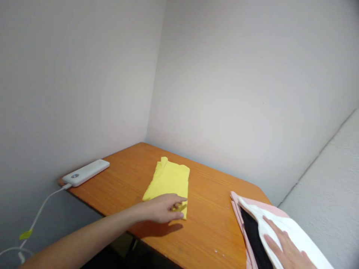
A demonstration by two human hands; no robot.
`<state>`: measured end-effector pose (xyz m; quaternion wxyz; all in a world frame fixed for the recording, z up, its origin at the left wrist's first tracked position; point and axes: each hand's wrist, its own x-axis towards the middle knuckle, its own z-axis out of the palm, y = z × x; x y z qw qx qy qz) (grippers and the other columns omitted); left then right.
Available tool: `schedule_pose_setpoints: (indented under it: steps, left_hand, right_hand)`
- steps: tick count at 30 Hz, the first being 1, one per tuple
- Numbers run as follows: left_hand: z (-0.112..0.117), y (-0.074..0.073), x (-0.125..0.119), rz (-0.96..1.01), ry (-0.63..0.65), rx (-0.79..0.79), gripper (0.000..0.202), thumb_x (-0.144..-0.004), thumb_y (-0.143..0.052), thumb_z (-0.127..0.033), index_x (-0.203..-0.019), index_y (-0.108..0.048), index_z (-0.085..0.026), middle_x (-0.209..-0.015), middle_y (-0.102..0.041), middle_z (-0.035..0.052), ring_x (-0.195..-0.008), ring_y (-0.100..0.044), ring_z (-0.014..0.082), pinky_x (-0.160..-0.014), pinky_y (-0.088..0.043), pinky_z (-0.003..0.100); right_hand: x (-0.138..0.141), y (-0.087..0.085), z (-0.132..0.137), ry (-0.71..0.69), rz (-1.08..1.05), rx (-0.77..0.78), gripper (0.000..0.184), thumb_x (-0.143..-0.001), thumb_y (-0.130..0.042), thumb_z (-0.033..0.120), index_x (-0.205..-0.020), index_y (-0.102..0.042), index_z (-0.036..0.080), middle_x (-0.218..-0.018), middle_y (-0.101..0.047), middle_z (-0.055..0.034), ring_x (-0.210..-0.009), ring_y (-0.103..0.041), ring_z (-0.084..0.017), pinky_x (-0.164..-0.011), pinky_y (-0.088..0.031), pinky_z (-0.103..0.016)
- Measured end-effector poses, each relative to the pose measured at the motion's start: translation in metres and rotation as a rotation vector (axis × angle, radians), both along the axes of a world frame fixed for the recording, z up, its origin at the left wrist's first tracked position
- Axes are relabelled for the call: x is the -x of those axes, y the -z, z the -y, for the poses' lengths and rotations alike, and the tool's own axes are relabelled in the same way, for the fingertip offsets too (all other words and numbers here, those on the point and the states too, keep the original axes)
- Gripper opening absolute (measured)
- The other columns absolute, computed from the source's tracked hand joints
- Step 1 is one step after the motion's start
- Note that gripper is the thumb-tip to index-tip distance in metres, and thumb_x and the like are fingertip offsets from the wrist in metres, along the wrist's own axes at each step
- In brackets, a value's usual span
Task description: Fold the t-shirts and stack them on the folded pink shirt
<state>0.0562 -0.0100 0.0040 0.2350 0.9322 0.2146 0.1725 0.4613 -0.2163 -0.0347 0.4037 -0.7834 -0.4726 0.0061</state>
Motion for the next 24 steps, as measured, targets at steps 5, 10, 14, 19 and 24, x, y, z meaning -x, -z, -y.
schedule_pose_setpoints:
  steps: [5,10,14,19,24]
  left_hand:
    - [-0.003,-0.007,0.007,0.142,-0.274,0.024,0.027,-0.089,-0.049,-0.036,-0.101,-0.066,-0.020,-0.102,-0.068,0.0081,-0.093,-0.061,0.0220,-0.083,-0.043,0.031]
    - [-0.046,0.013,-0.028,0.044,-0.459,0.132,0.038,-0.085,-0.050,-0.044,-0.059,-0.059,-0.017,-0.061,-0.060,0.0076,-0.065,-0.057,0.0234,-0.066,-0.039,0.034]
    - [-0.036,0.033,-0.062,0.083,-0.414,0.255,0.039,-0.075,-0.061,-0.045,-0.047,-0.051,-0.020,-0.049,-0.053,0.0026,-0.060,-0.055,0.0205,-0.063,-0.037,0.030]
    - [-0.027,0.029,-0.044,0.346,-0.411,0.393,0.030,-0.075,-0.055,-0.046,-0.070,-0.063,-0.018,-0.074,-0.068,0.0078,-0.076,-0.062,0.0231,-0.069,-0.044,0.030]
    - [-0.021,-0.003,0.010,0.750,-0.433,0.543,0.052,-0.087,-0.037,-0.052,-0.119,-0.056,-0.016,-0.109,-0.068,0.0077,-0.097,-0.063,0.0214,-0.082,-0.048,0.030]
  right_hand:
    - [0.056,-0.058,-0.003,0.072,0.482,0.014,0.059,-0.081,-0.044,0.063,-0.118,-0.063,0.022,-0.138,-0.053,-0.0151,-0.134,-0.038,-0.042,-0.108,-0.025,-0.062]
    - [0.172,-0.070,-0.061,-0.169,0.215,0.129,0.045,-0.094,-0.035,0.053,-0.100,-0.062,0.018,-0.095,-0.069,-0.0140,-0.091,-0.065,-0.028,-0.080,-0.047,-0.038]
    - [0.228,-0.055,-0.110,-0.155,0.042,0.161,0.038,-0.088,-0.049,0.051,-0.081,-0.062,0.016,-0.069,-0.065,-0.0107,-0.070,-0.063,-0.025,-0.063,-0.043,-0.032]
    - [0.222,-0.052,-0.109,-0.139,0.021,0.052,0.023,-0.084,-0.049,0.038,-0.079,-0.059,0.018,-0.070,-0.063,-0.0043,-0.065,-0.057,-0.019,-0.057,-0.038,-0.027]
    - [0.200,-0.069,-0.071,0.038,0.143,-0.284,0.009,-0.076,-0.053,0.029,-0.079,-0.049,0.022,-0.074,-0.056,-0.0024,-0.071,-0.052,-0.020,-0.066,-0.040,-0.030]
